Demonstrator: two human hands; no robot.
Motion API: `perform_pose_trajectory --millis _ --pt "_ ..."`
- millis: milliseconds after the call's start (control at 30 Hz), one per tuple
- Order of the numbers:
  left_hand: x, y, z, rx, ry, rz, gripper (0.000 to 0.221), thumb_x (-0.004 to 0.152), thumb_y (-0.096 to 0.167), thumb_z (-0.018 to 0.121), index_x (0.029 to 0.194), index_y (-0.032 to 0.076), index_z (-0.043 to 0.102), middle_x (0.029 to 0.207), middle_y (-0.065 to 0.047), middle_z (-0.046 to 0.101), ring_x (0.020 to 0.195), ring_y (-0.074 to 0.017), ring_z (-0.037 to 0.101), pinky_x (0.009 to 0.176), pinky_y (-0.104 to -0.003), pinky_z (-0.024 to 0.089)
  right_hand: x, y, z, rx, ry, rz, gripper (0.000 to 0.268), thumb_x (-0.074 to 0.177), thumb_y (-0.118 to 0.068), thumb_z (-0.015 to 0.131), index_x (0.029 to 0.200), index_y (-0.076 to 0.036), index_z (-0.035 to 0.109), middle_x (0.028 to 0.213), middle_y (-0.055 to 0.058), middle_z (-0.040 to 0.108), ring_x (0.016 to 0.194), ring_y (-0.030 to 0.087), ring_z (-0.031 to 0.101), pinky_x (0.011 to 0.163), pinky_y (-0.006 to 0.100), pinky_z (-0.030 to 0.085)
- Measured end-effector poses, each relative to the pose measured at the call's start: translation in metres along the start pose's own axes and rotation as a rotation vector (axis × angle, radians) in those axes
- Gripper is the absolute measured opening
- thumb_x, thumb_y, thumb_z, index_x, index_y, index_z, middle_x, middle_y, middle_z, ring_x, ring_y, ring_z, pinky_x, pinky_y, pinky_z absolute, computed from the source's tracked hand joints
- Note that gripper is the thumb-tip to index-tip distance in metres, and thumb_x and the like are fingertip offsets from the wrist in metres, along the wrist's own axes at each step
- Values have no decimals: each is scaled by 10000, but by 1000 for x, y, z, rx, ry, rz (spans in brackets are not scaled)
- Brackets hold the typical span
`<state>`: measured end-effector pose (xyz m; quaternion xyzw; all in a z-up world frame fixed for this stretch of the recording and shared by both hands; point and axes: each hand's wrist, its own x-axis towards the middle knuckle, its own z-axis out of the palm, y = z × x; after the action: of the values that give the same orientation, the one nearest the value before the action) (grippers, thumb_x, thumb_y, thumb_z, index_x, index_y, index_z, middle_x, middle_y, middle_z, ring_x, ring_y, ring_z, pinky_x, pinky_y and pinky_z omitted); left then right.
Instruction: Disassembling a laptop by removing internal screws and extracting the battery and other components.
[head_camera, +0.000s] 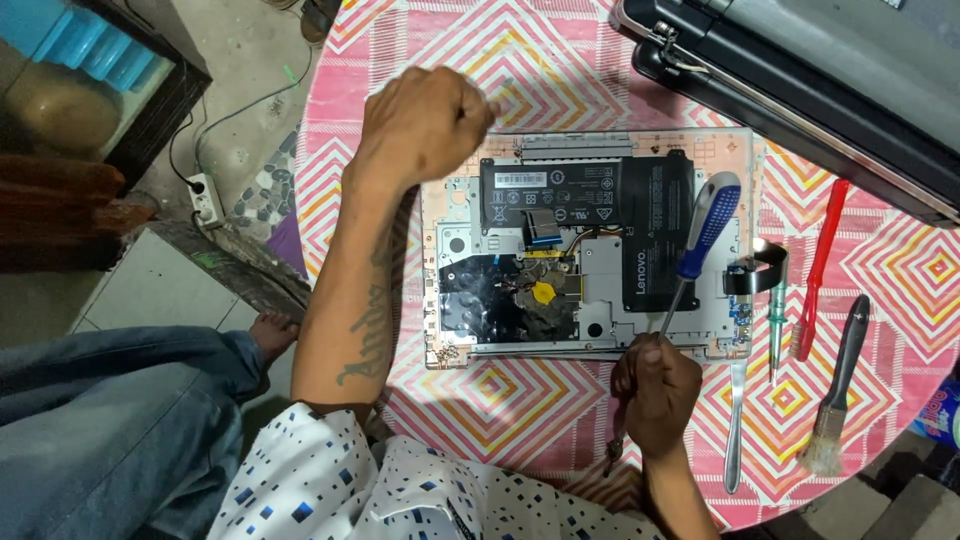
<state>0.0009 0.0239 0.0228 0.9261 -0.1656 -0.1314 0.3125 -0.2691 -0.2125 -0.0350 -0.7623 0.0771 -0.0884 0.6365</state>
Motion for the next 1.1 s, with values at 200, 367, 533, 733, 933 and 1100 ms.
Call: perform_pose_trajectory --millis 200,367,533,733,933,1100 --pt "-6 16 -8 152 -178 -8 509 1052 344 558 596 119 573 902 24 743 800 -289 678 855 -573 486 0 1 -3 -12 -9 4 493 1055 -411 406 675 -105 476 547 20 429 440 117 424 417 252 351" --pt "-8 19 -11 130 -241 3 496 1010 268 540 544 145 420 1212 58 729 978 -266 666 1019 -609 406 0 -1 -1 4 1 10 508 1054 -420 405 661 -105 472 542 20 425 434 114 428 416 253 349" --pt "-12 34 -11 274 -329 -114 347 1041 444 515 967 143 672 1028 -84 699 1046 -306 625 1047 -563 406 -1 0 -2 -30 5 13 506 1054 -419 400 675 -93 480 522 17 416 428 116 412 414 263 327" --pt "-6 38 -5 313 -380 -135 396 1078 471 454 880 153 583 856 -51 640 865 -262 638 1027 -526 428 3 -6 0 -43 -5 -13 499 1059 -407 389 667 -111 475 529 11 440 427 109 432 417 262 351" --pt "-8 34 -18 129 -361 -84 229 879 264 646 908 45 703 865 -212 694 958 -499 668 858 -615 479 5 9 -5 57 12 -46 529 1071 -230 396 563 -123 498 442 26 458 379 120 458 444 252 405" --pt "-5 37 -15 30 -351 -29 154 875 164 666 951 42 718 853 -172 697 892 -444 674 834 -591 482 -1 21 -8 133 37 -37 510 1075 -212 372 589 -113 490 479 33 443 422 115 460 467 248 410"
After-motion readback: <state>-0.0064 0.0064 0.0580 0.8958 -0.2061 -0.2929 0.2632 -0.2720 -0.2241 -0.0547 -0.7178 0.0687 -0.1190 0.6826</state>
